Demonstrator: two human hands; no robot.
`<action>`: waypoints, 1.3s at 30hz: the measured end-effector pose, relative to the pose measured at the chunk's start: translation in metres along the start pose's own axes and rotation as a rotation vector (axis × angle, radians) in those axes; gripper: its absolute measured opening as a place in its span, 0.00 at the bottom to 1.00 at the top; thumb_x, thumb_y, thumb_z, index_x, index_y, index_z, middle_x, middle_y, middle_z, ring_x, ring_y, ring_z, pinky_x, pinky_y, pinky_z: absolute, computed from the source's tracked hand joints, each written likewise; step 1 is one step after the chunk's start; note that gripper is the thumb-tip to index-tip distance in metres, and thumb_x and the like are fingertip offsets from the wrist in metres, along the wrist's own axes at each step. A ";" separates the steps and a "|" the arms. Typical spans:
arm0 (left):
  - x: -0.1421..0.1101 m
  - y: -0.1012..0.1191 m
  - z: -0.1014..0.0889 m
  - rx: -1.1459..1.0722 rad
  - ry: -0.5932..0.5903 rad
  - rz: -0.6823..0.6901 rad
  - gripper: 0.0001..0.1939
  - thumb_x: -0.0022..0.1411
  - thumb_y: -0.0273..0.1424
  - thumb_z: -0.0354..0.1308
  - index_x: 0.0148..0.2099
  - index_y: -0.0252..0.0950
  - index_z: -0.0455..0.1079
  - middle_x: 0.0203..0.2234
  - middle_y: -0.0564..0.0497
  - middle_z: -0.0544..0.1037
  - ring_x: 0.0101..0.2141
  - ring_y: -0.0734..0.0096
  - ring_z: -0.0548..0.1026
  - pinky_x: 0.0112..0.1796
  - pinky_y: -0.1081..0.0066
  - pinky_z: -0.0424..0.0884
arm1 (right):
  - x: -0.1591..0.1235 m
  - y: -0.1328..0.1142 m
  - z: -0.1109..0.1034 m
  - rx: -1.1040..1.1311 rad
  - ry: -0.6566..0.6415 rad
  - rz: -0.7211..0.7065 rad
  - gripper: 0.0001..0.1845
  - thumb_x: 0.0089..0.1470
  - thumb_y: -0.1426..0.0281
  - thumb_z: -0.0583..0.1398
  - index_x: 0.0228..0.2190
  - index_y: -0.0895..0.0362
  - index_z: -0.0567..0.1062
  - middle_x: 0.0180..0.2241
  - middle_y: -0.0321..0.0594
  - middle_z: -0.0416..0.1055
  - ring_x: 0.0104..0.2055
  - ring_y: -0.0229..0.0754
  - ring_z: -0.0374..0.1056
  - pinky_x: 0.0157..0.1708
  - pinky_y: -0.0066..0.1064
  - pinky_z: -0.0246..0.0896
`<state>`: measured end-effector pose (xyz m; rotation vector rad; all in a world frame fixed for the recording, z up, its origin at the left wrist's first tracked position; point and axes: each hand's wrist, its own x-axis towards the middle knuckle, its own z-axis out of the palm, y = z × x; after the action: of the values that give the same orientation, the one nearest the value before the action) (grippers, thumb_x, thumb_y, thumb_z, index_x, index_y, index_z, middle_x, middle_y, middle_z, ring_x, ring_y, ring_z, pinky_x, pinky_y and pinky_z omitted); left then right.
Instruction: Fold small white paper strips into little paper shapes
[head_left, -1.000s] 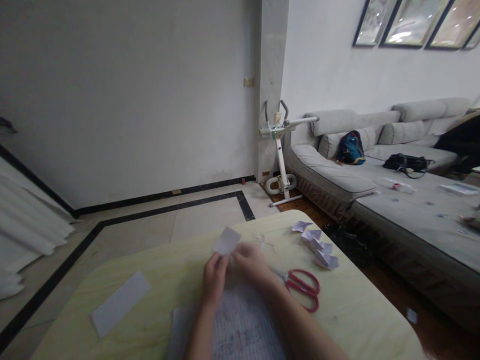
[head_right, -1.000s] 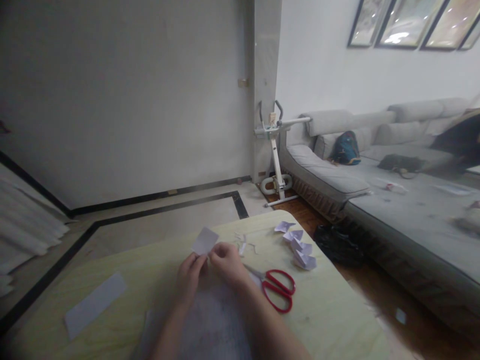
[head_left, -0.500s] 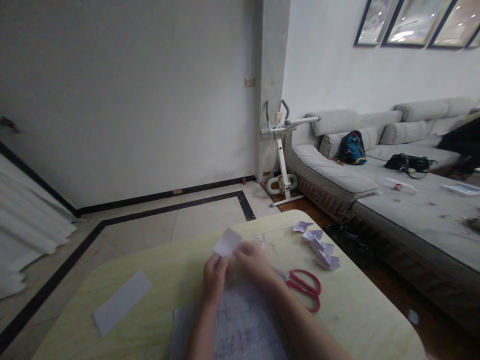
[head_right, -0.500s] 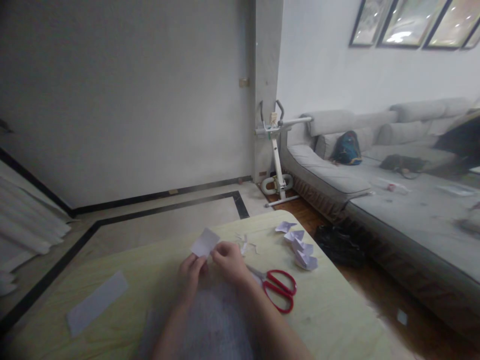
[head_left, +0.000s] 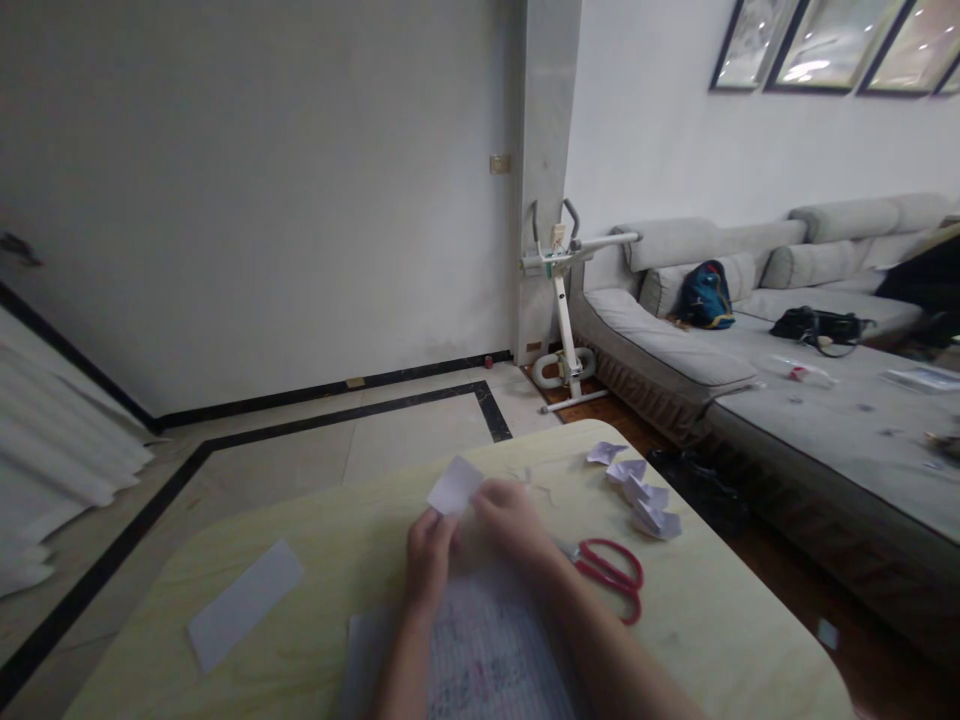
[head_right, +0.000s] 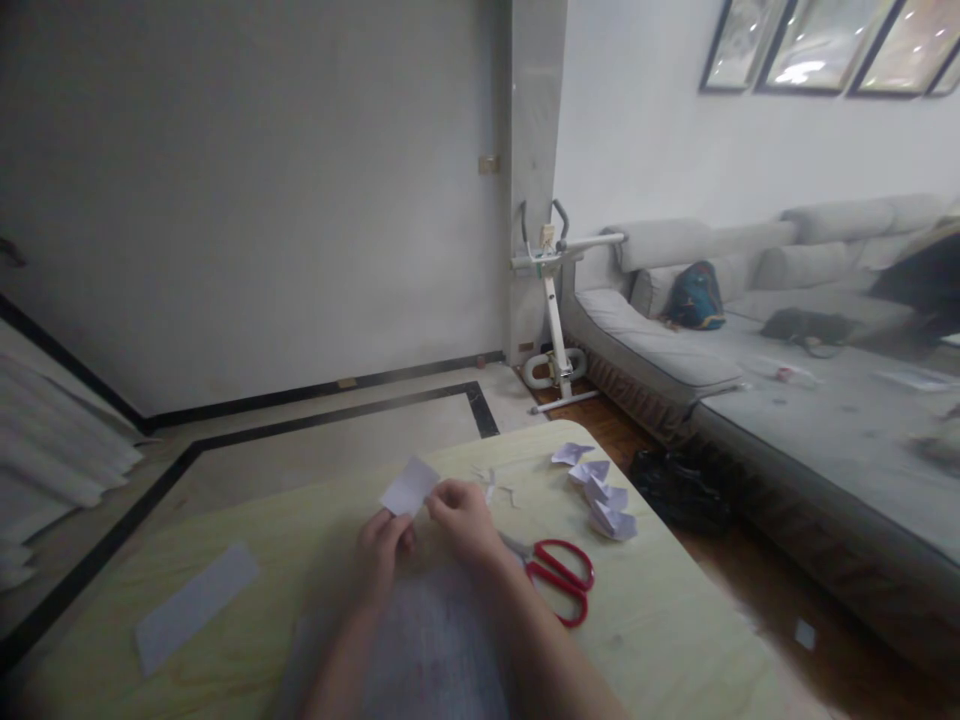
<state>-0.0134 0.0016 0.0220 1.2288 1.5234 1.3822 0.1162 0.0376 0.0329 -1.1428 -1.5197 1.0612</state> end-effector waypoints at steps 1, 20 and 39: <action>0.000 0.000 0.000 0.002 -0.001 -0.001 0.14 0.52 0.35 0.52 0.18 0.36 0.59 0.11 0.56 0.63 0.17 0.74 0.63 0.21 0.75 0.58 | 0.000 0.000 0.000 -0.001 0.000 0.002 0.09 0.45 0.72 0.55 0.16 0.59 0.68 0.17 0.32 0.62 0.22 0.33 0.57 0.21 0.23 0.49; 0.001 -0.003 0.003 -0.114 -0.017 -0.041 0.14 0.50 0.35 0.52 0.16 0.36 0.59 0.10 0.57 0.62 0.15 0.76 0.61 0.21 0.75 0.58 | 0.002 0.004 -0.007 0.014 0.057 0.016 0.09 0.46 0.68 0.57 0.20 0.60 0.72 0.19 0.34 0.66 0.23 0.35 0.60 0.23 0.24 0.54; 0.001 -0.002 0.002 -0.090 -0.037 -0.013 0.14 0.53 0.37 0.56 0.21 0.34 0.62 0.13 0.58 0.62 0.17 0.78 0.61 0.20 0.77 0.57 | -0.002 -0.004 0.002 0.034 0.114 -0.027 0.11 0.49 0.67 0.55 0.22 0.60 0.72 0.20 0.36 0.67 0.25 0.36 0.62 0.26 0.25 0.56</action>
<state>-0.0116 0.0031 0.0196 1.1807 1.4268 1.3966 0.1142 0.0342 0.0363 -1.1374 -1.4187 0.9834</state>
